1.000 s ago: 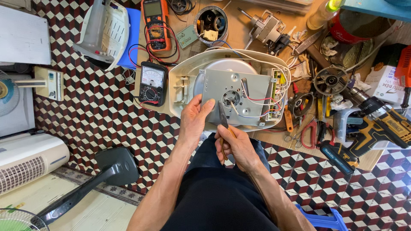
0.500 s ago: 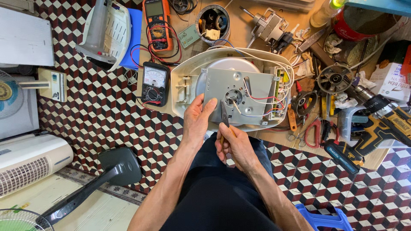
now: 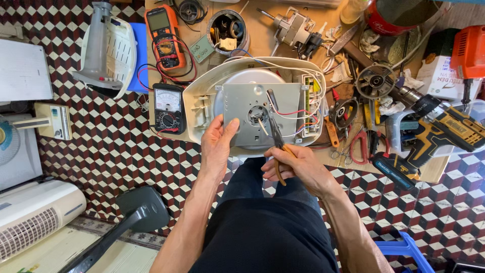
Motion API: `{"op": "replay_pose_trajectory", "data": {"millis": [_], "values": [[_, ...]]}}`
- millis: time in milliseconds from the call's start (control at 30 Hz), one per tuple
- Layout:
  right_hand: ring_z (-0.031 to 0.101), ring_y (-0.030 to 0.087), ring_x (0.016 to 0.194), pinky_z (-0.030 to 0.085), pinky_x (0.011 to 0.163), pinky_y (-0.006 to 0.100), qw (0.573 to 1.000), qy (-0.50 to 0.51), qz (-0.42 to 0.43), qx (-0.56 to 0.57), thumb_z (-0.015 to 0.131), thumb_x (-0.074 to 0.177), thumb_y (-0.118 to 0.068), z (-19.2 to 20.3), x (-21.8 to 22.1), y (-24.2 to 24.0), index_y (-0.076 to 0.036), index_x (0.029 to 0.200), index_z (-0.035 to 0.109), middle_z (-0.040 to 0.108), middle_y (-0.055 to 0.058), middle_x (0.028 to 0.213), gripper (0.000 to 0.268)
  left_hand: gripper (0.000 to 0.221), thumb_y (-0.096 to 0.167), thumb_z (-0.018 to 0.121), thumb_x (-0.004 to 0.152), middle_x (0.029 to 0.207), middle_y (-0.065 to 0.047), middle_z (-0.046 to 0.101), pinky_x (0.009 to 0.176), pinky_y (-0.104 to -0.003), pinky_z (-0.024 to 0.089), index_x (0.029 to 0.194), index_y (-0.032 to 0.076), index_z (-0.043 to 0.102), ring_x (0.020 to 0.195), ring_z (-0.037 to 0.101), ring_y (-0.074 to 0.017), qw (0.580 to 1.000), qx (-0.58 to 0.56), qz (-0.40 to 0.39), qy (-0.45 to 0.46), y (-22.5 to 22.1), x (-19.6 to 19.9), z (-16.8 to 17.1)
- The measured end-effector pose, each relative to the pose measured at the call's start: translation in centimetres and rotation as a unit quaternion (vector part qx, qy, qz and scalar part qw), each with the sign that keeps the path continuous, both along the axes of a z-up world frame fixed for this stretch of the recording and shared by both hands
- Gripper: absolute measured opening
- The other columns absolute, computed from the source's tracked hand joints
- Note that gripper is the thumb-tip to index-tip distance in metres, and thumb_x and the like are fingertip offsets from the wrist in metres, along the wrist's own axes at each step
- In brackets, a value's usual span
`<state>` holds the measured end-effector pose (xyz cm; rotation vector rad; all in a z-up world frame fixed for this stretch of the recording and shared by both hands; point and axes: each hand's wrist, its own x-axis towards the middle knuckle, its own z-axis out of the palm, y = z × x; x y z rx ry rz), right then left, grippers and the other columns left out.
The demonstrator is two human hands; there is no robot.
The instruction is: The person disassembles a ceiling fan motor housing using a power drill and pliers. They remove screws, detach a metal plate, and manipulate internal wiring and components on a cluttered workbench.
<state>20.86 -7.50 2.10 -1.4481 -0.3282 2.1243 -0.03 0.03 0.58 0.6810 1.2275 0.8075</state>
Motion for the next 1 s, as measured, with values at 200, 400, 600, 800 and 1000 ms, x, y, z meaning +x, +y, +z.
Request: {"op": "replay_pose_trajectory", "data": {"millis": [200,400,600,800,1000], "values": [[0.078,0.027,0.085,0.065,0.072,0.034,1.000,0.025,-0.010,0.004,0.054,0.100,-0.033,-1.0,0.3,0.3,0.004,0.116,0.066,0.077,0.022,0.099,0.043,0.035,0.020,0.070,0.099,0.110,-0.003,0.073,0.091,-0.022,0.050,0.128,0.001,0.063,0.100,0.064,-0.0067,1.000,-0.002,0.003,0.010,-0.2,-0.1,-0.3],[0.079,0.031,0.085,0.066,0.074,0.038,0.991,0.109,-0.072,-0.004,0.051,0.101,-0.034,-2.7,-0.1,-0.6,0.005,0.109,0.062,0.075,0.024,0.099,0.042,0.035,0.020,0.071,0.098,0.108,-0.003,0.072,0.089,-0.023,0.050,0.127,0.001,0.065,0.098,0.064,-0.0070,1.000,-0.002,0.009,0.014,-0.1,0.0,-0.3],[0.073,0.032,0.071,0.064,0.063,0.040,0.989,0.102,-0.102,0.034,0.050,0.109,-0.038,-3.7,-1.4,-1.6,0.005,0.105,0.060,0.070,0.025,0.088,0.045,0.036,0.019,0.070,0.098,0.112,-0.006,0.074,0.092,-0.023,0.051,0.128,0.000,0.064,0.100,0.066,-0.0087,1.000,-0.009,0.012,-0.003,-0.1,0.2,0.2],[0.078,0.029,0.083,0.066,0.073,0.039,0.991,0.079,-0.111,-0.008,0.050,0.102,-0.036,-2.5,-1.4,-1.1,0.005,0.106,0.061,0.075,0.022,0.094,0.042,0.036,0.019,0.070,0.097,0.110,-0.005,0.074,0.090,-0.023,0.051,0.127,-0.001,0.065,0.098,0.065,-0.0079,1.000,-0.006,0.023,-0.004,-0.2,0.5,0.2],[0.077,0.023,0.078,0.065,0.071,0.033,0.997,-0.044,-0.055,0.011,0.052,0.100,-0.033,0.0,-1.2,-1.3,0.001,0.109,0.066,0.076,0.017,0.090,0.038,0.033,0.018,0.072,0.097,0.102,0.000,0.070,0.086,-0.022,0.049,0.123,-0.002,0.067,0.093,0.060,-0.0058,0.999,-0.004,0.034,0.008,-0.7,0.8,1.1]]}}
